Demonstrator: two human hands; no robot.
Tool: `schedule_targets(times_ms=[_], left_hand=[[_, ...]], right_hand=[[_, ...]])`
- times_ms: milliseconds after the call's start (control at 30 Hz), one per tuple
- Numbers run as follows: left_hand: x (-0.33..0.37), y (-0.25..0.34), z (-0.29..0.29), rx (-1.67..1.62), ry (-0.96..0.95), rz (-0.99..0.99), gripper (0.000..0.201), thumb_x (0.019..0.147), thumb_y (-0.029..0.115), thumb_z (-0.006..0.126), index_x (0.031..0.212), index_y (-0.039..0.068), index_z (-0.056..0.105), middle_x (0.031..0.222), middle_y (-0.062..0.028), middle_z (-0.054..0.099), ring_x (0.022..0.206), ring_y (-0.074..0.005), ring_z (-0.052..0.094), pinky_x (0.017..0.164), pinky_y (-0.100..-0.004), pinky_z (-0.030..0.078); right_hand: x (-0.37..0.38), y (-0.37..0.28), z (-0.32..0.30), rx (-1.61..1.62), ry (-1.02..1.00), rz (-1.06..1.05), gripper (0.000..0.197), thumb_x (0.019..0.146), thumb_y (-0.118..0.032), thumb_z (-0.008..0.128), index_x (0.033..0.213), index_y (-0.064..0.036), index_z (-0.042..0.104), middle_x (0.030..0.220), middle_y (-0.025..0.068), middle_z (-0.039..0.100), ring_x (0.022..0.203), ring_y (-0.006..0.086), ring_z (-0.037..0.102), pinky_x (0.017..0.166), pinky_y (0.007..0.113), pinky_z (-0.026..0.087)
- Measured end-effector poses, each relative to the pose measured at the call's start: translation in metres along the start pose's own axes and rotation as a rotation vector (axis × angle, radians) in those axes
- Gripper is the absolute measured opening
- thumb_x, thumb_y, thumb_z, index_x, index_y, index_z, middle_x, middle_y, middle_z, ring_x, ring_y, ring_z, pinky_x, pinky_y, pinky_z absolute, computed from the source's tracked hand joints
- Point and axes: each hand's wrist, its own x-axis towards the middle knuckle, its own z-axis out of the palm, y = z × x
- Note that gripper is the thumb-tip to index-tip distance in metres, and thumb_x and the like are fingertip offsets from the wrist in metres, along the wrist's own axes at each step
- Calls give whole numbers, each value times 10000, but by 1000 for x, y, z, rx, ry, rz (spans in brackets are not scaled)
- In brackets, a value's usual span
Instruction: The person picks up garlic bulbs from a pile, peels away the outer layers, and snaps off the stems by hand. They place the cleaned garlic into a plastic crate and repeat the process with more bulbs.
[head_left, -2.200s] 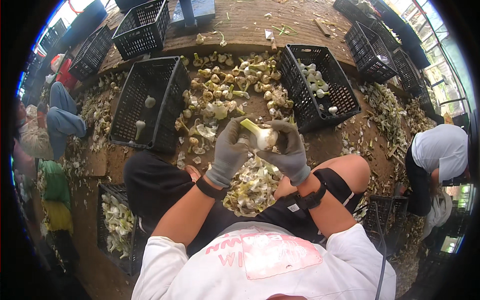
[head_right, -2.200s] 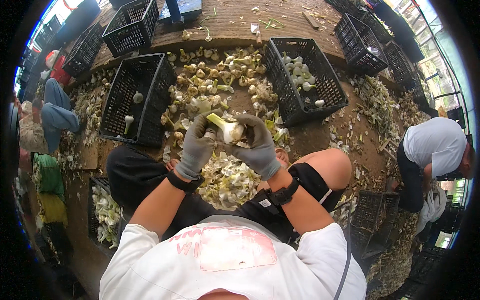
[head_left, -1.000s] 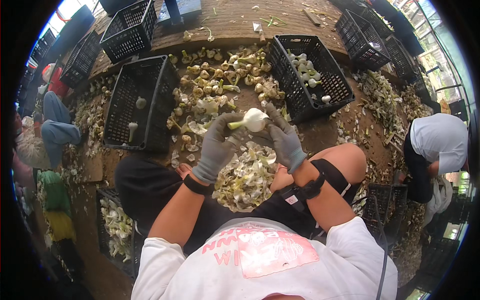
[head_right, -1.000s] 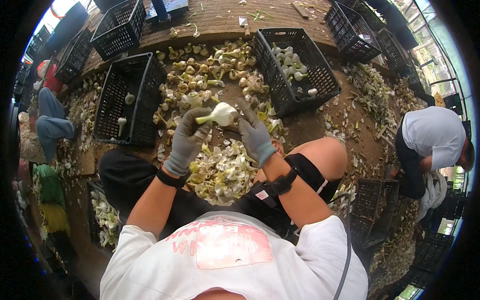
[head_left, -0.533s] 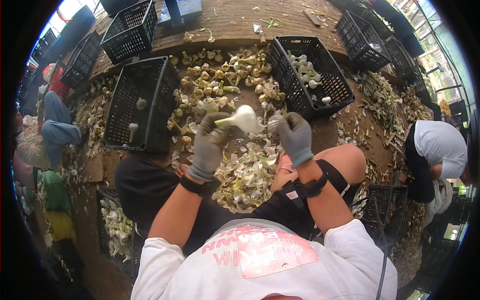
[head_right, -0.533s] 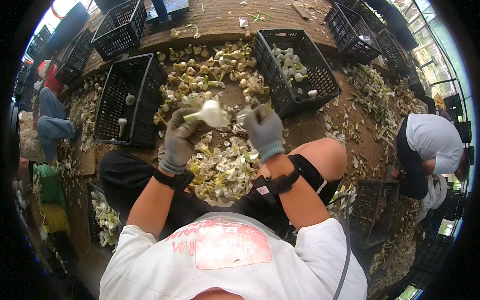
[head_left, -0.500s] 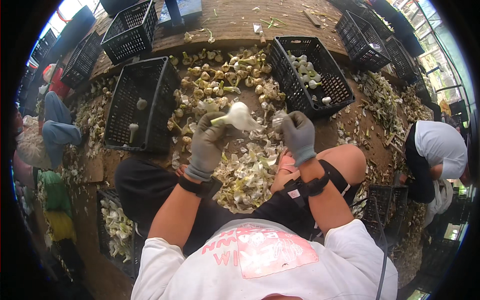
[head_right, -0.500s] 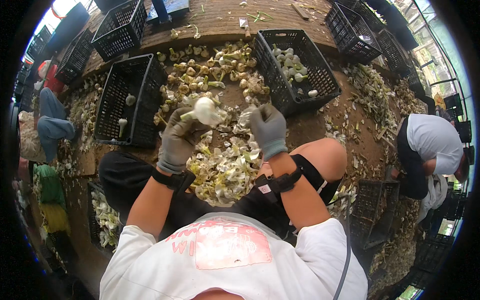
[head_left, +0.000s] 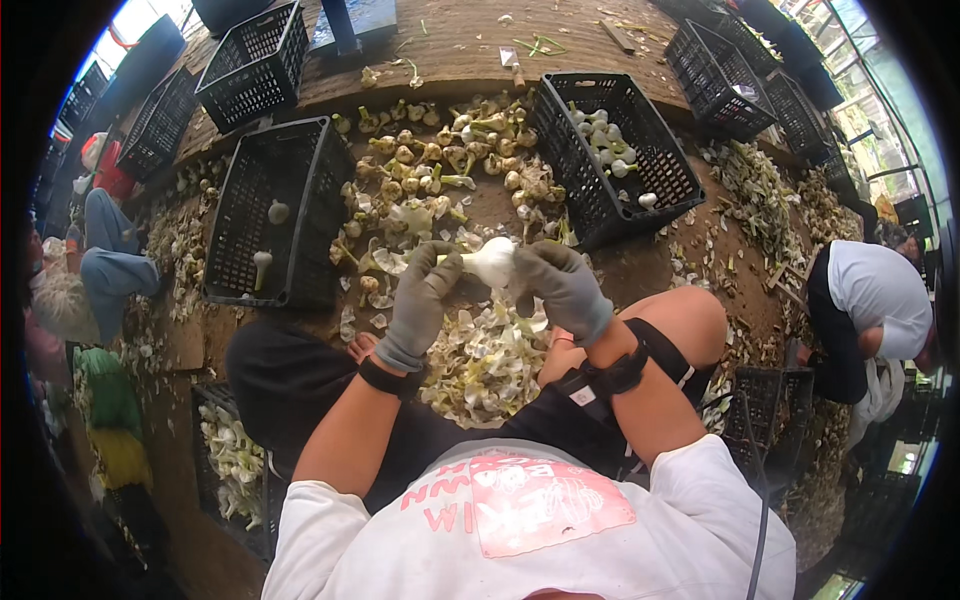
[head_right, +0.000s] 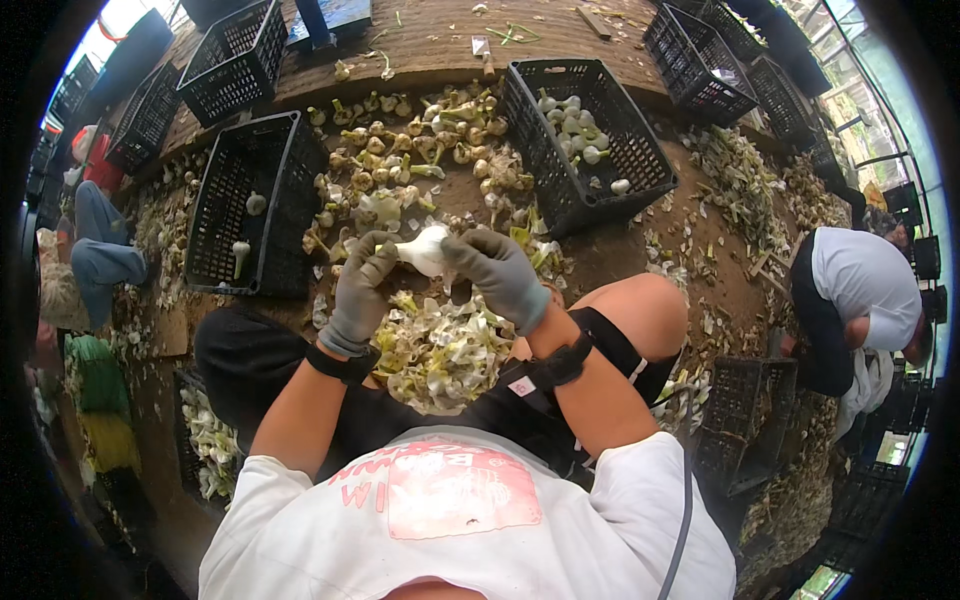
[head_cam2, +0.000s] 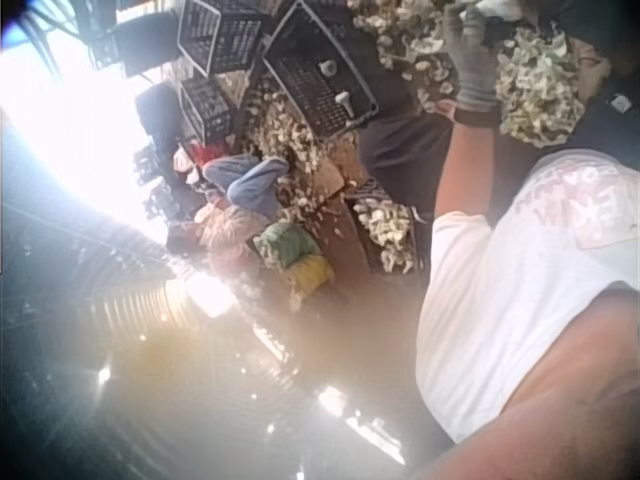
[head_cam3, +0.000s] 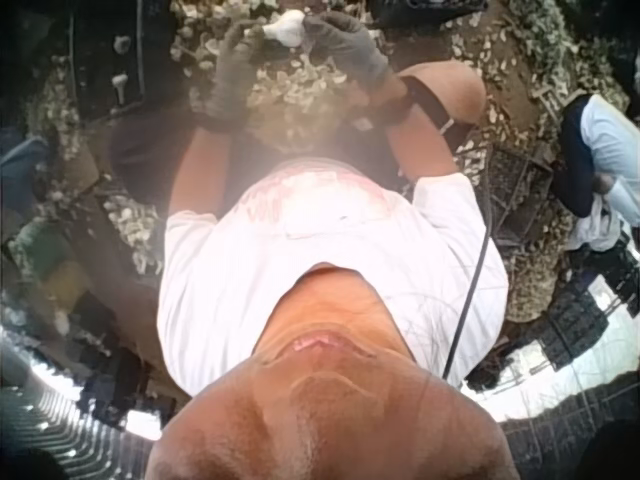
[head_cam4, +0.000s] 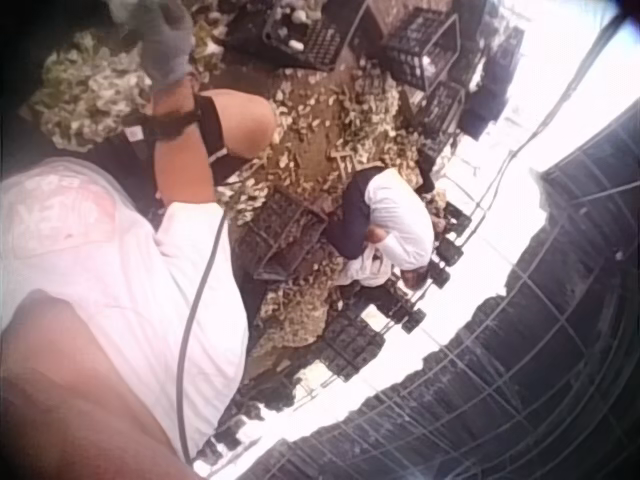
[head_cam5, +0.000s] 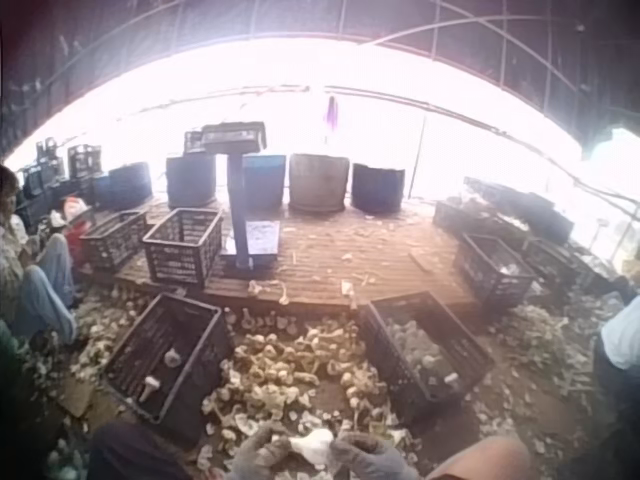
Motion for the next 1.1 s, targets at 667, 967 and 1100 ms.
schedule_targets(times_ms=[667,967,1100], left_hand=[[0,-38,11,280,-440,-261,488,905,119,601,1333,39,380,1128,-93,559,1002,-181,588,868,-317,509],[80,-139,-176,-252,397,-830,538,876,123,600,1364,64,380,831,-43,563,678,-148,540,592,-299,485],[115,-125,-173,627,792,-577,654,862,55,532,1451,143,262,1159,-155,558,962,-235,576,799,-384,498]], right_hand=[[6,35,-23,83,285,-305,119,829,-43,601,948,-49,596,901,66,622,838,146,608,832,287,487],[-2,28,4,22,121,80,284,957,-297,527,871,-31,571,784,65,608,720,134,570,673,281,473],[2,30,-12,-87,46,152,297,968,-291,508,864,-17,559,810,85,624,722,135,575,665,268,471]])
